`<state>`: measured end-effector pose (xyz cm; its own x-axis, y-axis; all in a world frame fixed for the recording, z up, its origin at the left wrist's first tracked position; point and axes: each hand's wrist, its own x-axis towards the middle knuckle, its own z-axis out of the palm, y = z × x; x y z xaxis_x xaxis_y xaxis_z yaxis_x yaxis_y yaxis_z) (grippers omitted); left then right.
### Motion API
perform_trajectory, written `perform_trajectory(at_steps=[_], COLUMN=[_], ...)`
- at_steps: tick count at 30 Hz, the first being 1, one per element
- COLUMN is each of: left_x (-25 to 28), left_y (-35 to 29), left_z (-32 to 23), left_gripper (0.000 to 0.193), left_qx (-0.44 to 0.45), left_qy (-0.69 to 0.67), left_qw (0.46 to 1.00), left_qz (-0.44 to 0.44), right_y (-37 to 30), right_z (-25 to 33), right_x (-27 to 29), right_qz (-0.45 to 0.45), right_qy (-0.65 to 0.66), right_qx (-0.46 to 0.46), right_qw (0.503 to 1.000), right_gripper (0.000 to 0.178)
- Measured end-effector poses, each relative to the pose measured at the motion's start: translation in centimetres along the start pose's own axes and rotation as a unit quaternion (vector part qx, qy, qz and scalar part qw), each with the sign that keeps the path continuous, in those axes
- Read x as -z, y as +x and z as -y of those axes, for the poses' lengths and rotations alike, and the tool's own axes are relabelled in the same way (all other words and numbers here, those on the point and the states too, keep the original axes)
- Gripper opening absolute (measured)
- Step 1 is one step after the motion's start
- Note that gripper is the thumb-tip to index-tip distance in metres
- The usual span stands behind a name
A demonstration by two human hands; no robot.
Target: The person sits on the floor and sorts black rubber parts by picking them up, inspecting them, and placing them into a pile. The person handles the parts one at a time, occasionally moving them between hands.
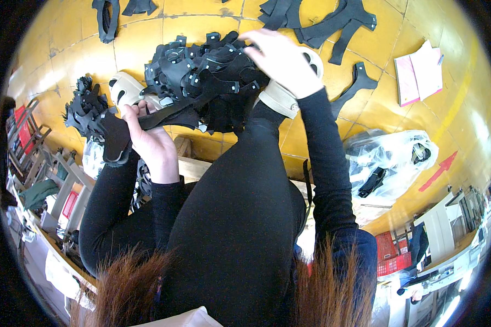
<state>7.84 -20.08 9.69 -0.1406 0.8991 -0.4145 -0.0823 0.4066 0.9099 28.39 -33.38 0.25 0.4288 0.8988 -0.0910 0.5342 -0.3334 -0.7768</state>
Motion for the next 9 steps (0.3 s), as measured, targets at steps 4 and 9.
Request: perform_trajectory(at_steps=[4,9], left_x=[1.7,2.0], left_y=[1.1,1.2], left_z=[0.3,-0.5], left_gripper=[0.015,0.019], left_qx=[-0.018,0.004], left_qy=[0.020,-0.023], left_qw=[0.999,0.999], left_qz=[0.026,0.039], right_y=[1.4,1.2], right_z=[0.8,2.3], right_x=[-5.0,-6.8], right_qz=[0.089,0.122], right_qy=[-0.003,-0.099], right_qx=[0.055,0.103], right_qw=[0.994,0.982], right_gripper=[0.024,0.026])
